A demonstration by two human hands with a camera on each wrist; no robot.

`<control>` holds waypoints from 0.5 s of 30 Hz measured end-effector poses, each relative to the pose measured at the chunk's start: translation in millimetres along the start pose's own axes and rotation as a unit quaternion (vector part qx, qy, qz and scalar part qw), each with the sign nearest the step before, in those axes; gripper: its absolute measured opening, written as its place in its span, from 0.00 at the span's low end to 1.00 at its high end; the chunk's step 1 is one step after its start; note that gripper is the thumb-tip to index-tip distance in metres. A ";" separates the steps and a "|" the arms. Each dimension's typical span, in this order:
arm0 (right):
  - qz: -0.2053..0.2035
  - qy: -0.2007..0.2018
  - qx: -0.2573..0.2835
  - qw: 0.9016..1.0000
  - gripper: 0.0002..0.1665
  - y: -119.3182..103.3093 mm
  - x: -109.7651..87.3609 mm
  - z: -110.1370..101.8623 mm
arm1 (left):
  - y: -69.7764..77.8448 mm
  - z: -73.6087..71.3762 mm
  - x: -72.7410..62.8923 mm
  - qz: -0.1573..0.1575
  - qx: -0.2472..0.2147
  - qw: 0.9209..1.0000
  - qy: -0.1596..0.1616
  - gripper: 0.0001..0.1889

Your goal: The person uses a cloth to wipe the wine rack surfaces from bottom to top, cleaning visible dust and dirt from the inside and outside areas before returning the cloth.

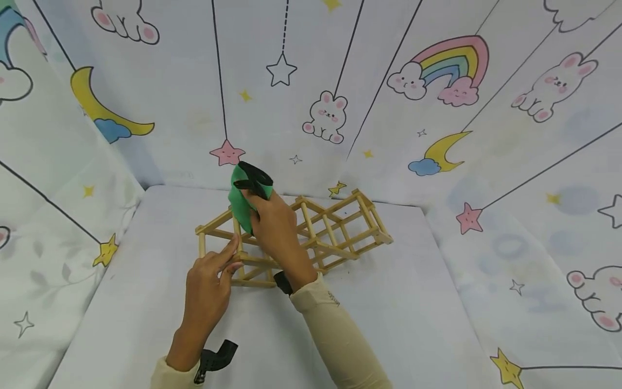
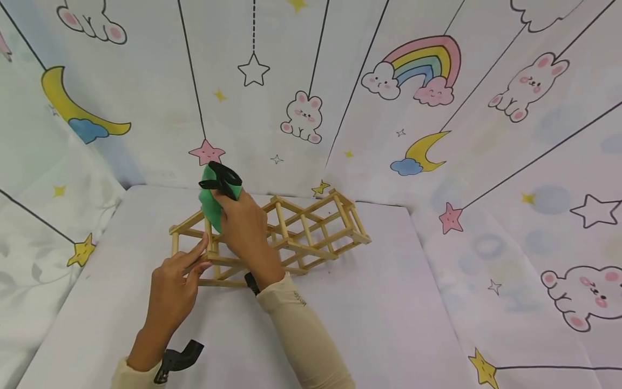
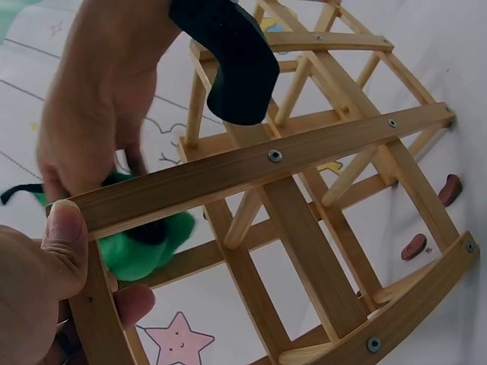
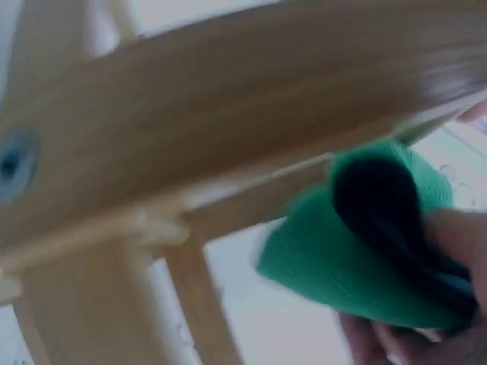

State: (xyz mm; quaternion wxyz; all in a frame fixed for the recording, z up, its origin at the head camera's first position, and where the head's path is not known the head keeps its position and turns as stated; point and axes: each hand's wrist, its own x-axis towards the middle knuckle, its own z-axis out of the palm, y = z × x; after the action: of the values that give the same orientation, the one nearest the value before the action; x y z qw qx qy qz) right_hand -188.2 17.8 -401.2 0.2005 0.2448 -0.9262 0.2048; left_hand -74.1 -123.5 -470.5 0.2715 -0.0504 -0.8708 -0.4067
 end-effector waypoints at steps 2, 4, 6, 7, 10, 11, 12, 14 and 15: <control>0.039 -0.049 -0.028 0.998 0.25 5.7 0.2 1.1 | 0.2 0.4 -0.2 -0.001 -0.001 1.000 -0.003 0.34; 0.071 -0.079 -0.051 0.993 0.28 12.0 0.6 -0.4 | 0.2 0.4 -0.6 -0.002 -0.001 1.000 -0.004 0.33; 0.087 -0.069 -0.044 0.993 0.30 15.5 1.2 -2.7 | 0.1 0.0 -0.9 -0.004 0.002 1.000 -0.006 0.33; 0.088 -0.048 -0.022 0.995 0.32 16.0 1.4 -3.4 | 0.1 -0.4 -1.1 -0.004 0.003 1.000 -0.004 0.33; 0.056 0.038 0.061 0.996 0.33 12.6 2.0 -2.3 | 0.3 -1.3 -0.6 0.000 0.004 1.000 -0.002 0.33; 0.038 0.055 0.081 0.994 0.33 10.6 1.8 -0.7 | 0.3 -1.5 -0.3 0.002 0.003 1.000 -0.001 0.33; 0.022 0.062 0.088 0.994 0.32 8.8 1.2 1.1 | 0.3 -1.4 -0.1 0.005 0.002 1.000 -0.001 0.33; 0.003 0.046 0.075 0.996 0.30 6.9 -0.3 4.4 | 0.2 -0.9 0.2 0.007 -0.001 1.000 0.000 0.33; 0.005 0.028 0.056 0.998 0.29 6.7 -1.1 5.0 | 0.3 -0.5 0.1 0.007 -0.002 1.000 -0.001 0.33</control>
State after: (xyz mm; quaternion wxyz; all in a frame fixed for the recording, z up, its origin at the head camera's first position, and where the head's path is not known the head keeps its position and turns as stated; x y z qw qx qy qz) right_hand -192.2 21.1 -407.8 0.2110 0.2454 -0.9086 0.2639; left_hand -73.9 -123.8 -470.0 0.2732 -0.0576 -0.8698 -0.4068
